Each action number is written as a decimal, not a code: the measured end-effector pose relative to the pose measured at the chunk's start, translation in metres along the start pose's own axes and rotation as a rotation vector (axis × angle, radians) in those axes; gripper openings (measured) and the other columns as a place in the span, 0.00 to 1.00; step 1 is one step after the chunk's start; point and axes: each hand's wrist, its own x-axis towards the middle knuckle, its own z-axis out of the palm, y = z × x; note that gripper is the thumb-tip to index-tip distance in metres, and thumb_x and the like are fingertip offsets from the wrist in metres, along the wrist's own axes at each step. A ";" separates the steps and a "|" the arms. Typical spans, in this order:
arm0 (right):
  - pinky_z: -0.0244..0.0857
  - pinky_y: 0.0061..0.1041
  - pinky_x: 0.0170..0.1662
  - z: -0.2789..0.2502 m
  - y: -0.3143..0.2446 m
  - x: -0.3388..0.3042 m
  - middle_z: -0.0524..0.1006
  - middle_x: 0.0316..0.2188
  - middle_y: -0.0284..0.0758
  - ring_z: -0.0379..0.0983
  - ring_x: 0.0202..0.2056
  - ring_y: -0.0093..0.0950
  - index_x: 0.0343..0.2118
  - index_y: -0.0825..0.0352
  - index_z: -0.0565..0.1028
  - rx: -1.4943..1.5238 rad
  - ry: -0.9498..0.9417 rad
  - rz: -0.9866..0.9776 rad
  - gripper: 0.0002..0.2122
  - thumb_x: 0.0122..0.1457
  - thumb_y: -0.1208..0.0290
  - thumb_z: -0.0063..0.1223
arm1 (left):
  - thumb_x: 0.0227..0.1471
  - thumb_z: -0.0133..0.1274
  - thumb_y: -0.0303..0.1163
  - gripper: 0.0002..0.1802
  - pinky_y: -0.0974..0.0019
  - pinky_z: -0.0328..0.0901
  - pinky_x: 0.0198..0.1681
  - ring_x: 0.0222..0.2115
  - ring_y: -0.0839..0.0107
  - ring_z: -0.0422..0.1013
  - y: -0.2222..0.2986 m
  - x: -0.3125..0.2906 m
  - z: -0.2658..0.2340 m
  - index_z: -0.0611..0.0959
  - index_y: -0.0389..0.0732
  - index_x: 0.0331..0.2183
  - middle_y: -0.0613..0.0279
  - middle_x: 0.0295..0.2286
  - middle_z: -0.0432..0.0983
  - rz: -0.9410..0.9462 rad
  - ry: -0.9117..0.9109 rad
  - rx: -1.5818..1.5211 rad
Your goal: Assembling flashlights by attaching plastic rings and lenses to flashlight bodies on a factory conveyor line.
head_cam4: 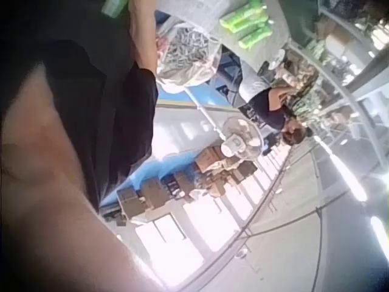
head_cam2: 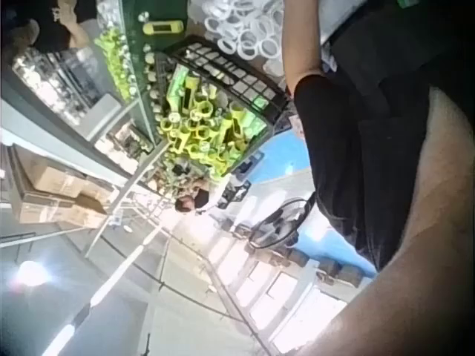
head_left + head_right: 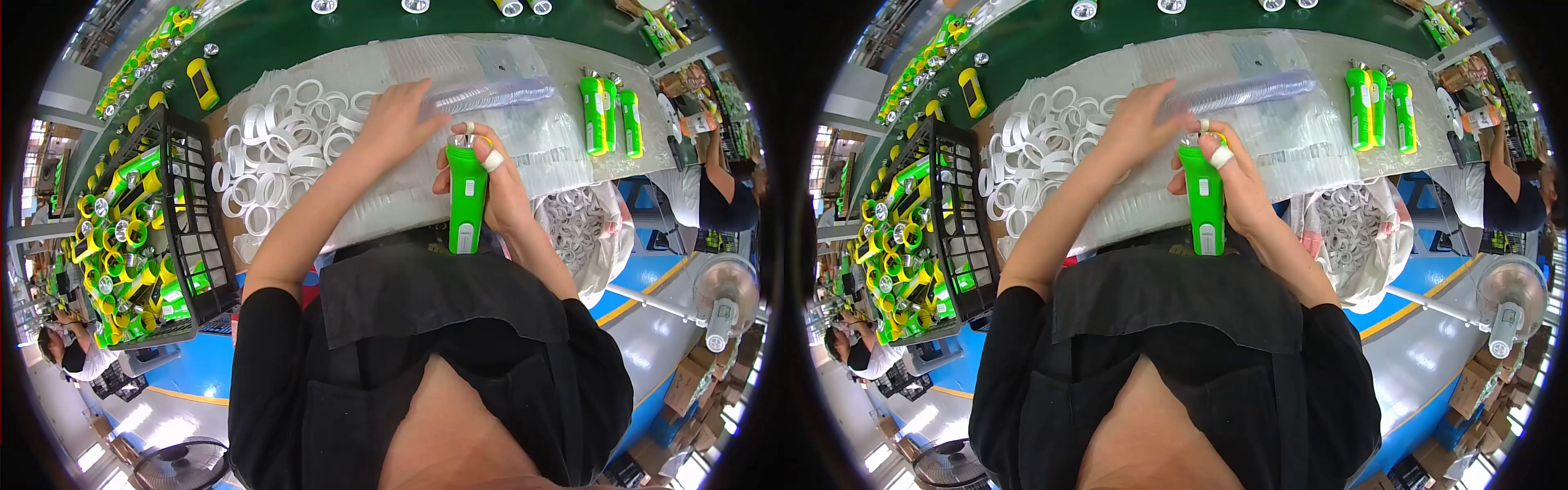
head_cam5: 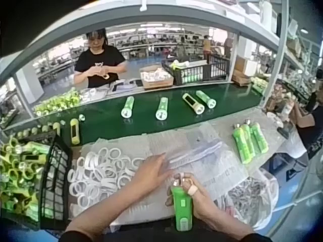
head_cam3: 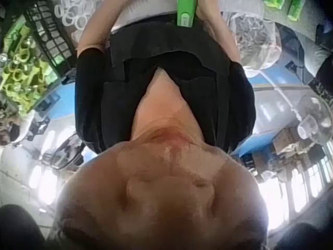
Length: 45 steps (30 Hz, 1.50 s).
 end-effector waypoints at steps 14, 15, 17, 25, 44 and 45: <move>0.66 0.23 0.30 0.000 -0.009 -0.003 0.74 0.32 0.38 0.72 0.26 0.25 0.51 0.65 0.65 -0.037 -0.038 -0.051 0.19 0.63 0.58 0.47 | 0.57 0.52 0.39 0.20 0.60 0.60 0.46 0.42 0.60 0.65 0.049 -0.022 -0.040 0.77 0.42 0.50 0.57 0.43 0.69 0.383 -0.072 -0.117; 0.66 0.23 0.30 0.003 -0.010 -0.002 0.74 0.32 0.38 0.72 0.26 0.25 0.51 0.65 0.65 -0.034 -0.043 -0.046 0.19 0.63 0.58 0.47 | 0.60 0.47 0.37 0.18 0.59 0.60 0.47 0.43 0.59 0.64 0.050 -0.033 -0.039 0.78 0.43 0.50 0.56 0.45 0.67 0.390 -0.096 -0.131; 0.66 0.22 0.30 0.008 -0.010 0.000 0.74 0.32 0.37 0.72 0.26 0.24 0.51 0.67 0.65 -0.057 -0.110 -0.027 0.20 0.63 0.58 0.48 | 0.61 0.45 0.38 0.18 0.59 0.59 0.48 0.44 0.59 0.64 0.052 -0.041 -0.039 0.78 0.43 0.49 0.57 0.45 0.67 0.388 -0.069 -0.123; 0.66 0.23 0.29 0.016 0.001 0.005 0.73 0.31 0.37 0.73 0.27 0.26 0.50 0.69 0.64 -0.151 -0.195 -0.007 0.25 0.61 0.52 0.49 | 0.62 0.38 0.38 0.19 0.58 0.54 0.54 0.47 0.58 0.64 0.047 -0.045 -0.038 0.80 0.39 0.44 0.58 0.46 0.71 0.433 -0.067 -0.137; 0.65 0.24 0.28 0.013 -0.020 0.066 0.74 0.30 0.40 0.71 0.25 0.26 0.48 0.66 0.64 -0.201 -0.046 -0.508 0.18 0.62 0.59 0.47 | 0.51 0.56 0.43 0.22 0.53 0.60 0.52 0.47 0.53 0.68 -0.002 0.001 -0.071 0.79 0.42 0.46 0.49 0.44 0.74 0.271 0.219 0.403; 0.65 0.24 0.28 0.010 -0.014 0.072 0.74 0.30 0.40 0.71 0.25 0.26 0.48 0.66 0.64 -0.240 -0.050 -0.487 0.17 0.62 0.61 0.46 | 0.48 0.58 0.45 0.21 0.54 0.61 0.50 0.46 0.53 0.69 -0.005 0.003 -0.074 0.81 0.44 0.42 0.51 0.42 0.75 0.135 -0.018 0.574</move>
